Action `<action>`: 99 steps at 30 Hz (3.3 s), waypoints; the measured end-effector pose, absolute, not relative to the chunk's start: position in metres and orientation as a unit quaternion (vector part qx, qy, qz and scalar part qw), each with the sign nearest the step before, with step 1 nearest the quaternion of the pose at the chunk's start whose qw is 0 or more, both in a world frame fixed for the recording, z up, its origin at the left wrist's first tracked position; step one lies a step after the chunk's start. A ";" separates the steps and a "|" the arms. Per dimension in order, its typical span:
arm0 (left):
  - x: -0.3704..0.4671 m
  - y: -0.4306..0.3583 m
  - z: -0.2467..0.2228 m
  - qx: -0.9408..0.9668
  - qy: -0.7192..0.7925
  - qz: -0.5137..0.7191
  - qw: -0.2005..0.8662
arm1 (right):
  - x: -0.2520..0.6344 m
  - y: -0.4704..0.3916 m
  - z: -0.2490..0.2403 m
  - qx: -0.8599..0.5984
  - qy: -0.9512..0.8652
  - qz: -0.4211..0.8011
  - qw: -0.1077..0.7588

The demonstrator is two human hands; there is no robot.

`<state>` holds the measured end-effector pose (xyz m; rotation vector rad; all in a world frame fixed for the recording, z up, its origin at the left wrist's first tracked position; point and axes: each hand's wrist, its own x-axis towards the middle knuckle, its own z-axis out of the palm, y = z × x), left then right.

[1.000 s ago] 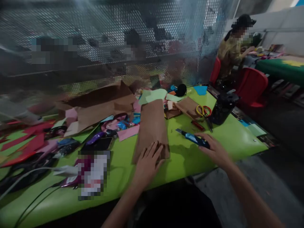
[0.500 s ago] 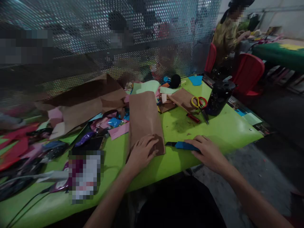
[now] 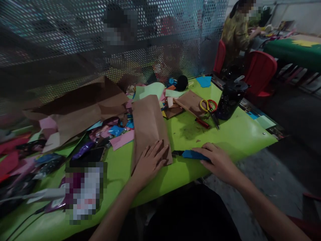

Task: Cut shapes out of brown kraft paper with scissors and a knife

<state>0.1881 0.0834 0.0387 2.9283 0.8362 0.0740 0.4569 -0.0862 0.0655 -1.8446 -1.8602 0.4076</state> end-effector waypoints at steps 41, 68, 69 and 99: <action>0.211 0.103 0.071 0.923 0.301 0.054 0.232 | 0.454 -0.080 0.066 -0.665 -0.671 0.137 0.298; 0.212 0.103 0.068 0.928 0.304 0.046 0.209 | 0.451 -0.074 0.067 -0.651 -0.698 0.101 0.279; 0.212 0.103 0.068 0.929 0.303 0.046 0.208 | 0.451 -0.074 0.067 -0.650 -0.701 0.099 0.278; 0.221 0.098 0.046 0.968 0.240 0.012 0.074 | 0.446 -0.097 0.066 -0.646 -0.713 0.146 0.230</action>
